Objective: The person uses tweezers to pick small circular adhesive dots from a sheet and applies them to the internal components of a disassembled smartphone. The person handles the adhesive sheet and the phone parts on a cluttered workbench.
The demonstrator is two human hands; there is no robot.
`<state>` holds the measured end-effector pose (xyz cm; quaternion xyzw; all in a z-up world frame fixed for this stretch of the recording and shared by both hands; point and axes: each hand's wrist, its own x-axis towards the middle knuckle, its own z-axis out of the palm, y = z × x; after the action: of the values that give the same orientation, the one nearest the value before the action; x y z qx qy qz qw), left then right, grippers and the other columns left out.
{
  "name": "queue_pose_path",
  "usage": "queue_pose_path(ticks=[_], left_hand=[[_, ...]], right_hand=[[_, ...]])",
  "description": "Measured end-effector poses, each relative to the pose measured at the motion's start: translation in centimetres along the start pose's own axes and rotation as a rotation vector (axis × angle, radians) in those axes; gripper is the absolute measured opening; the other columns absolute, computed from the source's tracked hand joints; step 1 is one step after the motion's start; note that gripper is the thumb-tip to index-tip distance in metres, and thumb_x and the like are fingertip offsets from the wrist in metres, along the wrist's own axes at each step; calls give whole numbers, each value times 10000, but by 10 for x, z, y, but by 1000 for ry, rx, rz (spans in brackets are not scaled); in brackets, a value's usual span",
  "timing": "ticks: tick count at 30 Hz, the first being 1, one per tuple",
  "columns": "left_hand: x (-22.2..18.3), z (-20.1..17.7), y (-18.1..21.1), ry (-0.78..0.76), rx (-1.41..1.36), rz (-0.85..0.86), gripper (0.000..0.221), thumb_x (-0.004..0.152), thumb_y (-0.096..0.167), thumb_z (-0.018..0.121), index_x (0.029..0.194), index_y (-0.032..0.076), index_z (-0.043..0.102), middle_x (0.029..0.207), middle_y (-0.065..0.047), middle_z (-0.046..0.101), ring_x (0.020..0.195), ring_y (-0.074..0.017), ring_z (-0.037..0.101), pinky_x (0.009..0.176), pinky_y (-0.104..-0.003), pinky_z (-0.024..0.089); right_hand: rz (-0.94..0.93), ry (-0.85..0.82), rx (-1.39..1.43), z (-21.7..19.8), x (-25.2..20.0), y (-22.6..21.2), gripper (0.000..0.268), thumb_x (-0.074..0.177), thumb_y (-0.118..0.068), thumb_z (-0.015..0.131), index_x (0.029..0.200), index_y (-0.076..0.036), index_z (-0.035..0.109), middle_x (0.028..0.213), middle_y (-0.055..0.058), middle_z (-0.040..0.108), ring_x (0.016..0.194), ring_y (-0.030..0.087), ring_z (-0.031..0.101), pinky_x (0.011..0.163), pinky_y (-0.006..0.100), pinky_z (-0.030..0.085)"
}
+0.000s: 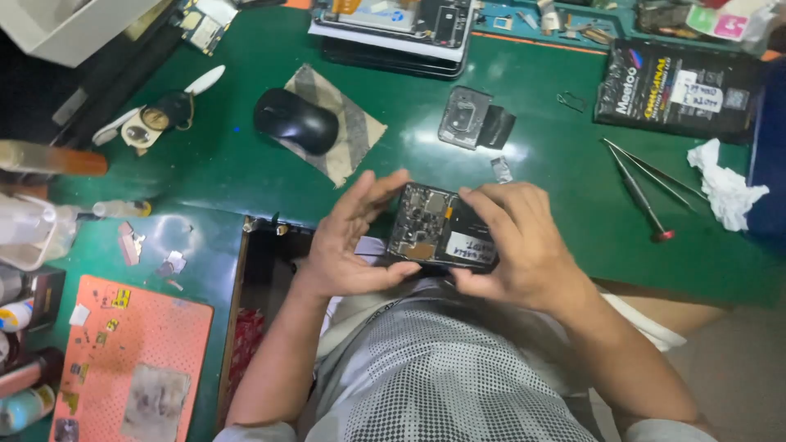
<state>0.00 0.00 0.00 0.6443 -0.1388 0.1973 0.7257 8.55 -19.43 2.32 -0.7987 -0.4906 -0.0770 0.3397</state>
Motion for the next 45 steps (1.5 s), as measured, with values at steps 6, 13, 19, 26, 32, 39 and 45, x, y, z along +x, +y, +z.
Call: queue_pose_path(ticks=[6,13,19,26,32,39,45], left_hand=[[-14,54,13,143,-535,-399,855,697,44,603,1322,20,19,1295,-252,299,1143,-338,391,900,-404,429],[-3,28,10,319,-438,-538,729,684,-14,588,1278,71,174,1225,-141,409,1071,-244,469,844,-382,489],[38,28,33,134,170,-536,974,521,69,769,1259,22,136,1142,-168,393,1036,-270,427,861,-403,419],[71,44,38,-296,872,-483,832,461,104,730,1234,26,433,1026,-177,469,910,-408,507,752,-494,402],[75,44,28,-503,979,-424,850,432,99,696,1246,68,452,1054,-133,452,954,-357,495,765,-399,363],[74,41,22,-514,899,-355,910,469,69,716,1305,58,355,1124,-160,529,1045,-352,487,885,-461,333],[71,39,10,-525,827,-294,885,517,105,756,1297,27,344,1148,-172,526,1081,-322,483,913,-458,321]], right_hand=[[282,268,100,27,-6,-46,739,654,-229,743,1210,98,382,1016,241,424,935,391,500,824,438,438],[113,116,323,-1,-7,-50,591,694,-174,681,1149,112,436,1085,255,477,968,389,536,812,442,463],[157,309,210,-6,-36,-18,308,731,-177,629,966,20,601,922,154,600,776,334,591,680,417,460],[221,449,109,-10,-59,17,143,718,-103,626,828,-15,647,788,109,629,638,275,593,585,348,473],[181,508,106,-9,-54,16,90,733,-75,608,780,-5,636,735,130,617,571,284,581,508,337,478],[175,509,96,-10,-53,16,79,724,-65,612,764,-1,637,715,128,615,558,279,585,483,332,482],[206,506,127,-8,-56,16,79,724,-55,612,775,-2,640,731,132,621,595,290,600,527,330,493]])
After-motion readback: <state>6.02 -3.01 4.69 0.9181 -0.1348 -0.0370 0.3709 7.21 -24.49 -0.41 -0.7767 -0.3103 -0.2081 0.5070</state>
